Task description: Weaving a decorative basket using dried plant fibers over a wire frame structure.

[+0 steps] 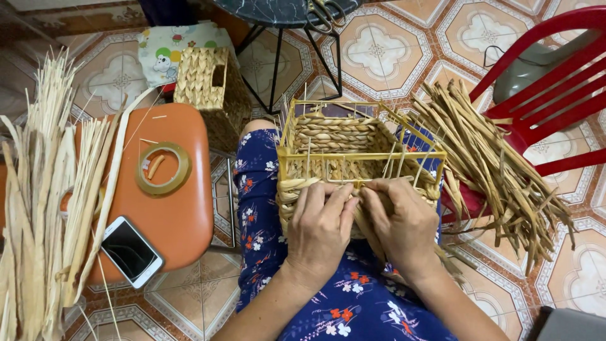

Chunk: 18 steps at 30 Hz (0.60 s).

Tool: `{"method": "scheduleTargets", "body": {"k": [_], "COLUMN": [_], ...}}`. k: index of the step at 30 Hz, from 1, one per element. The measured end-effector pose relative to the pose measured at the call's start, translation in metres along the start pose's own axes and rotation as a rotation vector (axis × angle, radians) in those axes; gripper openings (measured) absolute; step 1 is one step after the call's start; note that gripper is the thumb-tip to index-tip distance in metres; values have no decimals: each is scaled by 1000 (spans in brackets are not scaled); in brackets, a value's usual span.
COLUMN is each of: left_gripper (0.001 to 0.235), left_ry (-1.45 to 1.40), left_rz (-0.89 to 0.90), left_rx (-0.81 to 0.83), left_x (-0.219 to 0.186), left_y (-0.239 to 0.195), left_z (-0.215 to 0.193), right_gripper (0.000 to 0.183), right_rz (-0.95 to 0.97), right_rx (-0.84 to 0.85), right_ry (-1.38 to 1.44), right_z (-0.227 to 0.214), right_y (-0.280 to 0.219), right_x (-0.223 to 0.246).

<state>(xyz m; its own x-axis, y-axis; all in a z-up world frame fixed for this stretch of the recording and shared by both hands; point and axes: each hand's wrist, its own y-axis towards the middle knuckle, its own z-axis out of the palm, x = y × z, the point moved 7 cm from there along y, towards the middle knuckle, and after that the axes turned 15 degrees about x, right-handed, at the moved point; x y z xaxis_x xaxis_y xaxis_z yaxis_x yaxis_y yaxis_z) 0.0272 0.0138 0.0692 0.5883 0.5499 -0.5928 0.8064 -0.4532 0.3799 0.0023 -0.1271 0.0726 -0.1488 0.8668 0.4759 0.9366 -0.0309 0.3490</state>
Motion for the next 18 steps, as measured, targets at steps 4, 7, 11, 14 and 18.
{"method": "scheduleTargets", "body": {"k": [4,7,11,14,18], "left_gripper": [26,26,26,27,27], "left_ry": [-27,-42,-27,-38,-45], "left_rz": [-22,-40,-32,-40,-51], "left_rx": [25,34,40,16,29], "left_x": [3,2,3,4,5], "left_y": [-3,-1,-2,-4,-6], "left_z": [3,1,2,1,4], "right_gripper": [28,33,34,43,61], "right_rz": [5,70,29,230,512], "right_rx": [113,165,162,320,603], "right_ry": [30,25,84,480,993], "right_z": [-9,-3,9,22,45], "right_y": [-12,-12,-17,-19,-31], "right_x": [4,-1,-14,-39,-43]}}
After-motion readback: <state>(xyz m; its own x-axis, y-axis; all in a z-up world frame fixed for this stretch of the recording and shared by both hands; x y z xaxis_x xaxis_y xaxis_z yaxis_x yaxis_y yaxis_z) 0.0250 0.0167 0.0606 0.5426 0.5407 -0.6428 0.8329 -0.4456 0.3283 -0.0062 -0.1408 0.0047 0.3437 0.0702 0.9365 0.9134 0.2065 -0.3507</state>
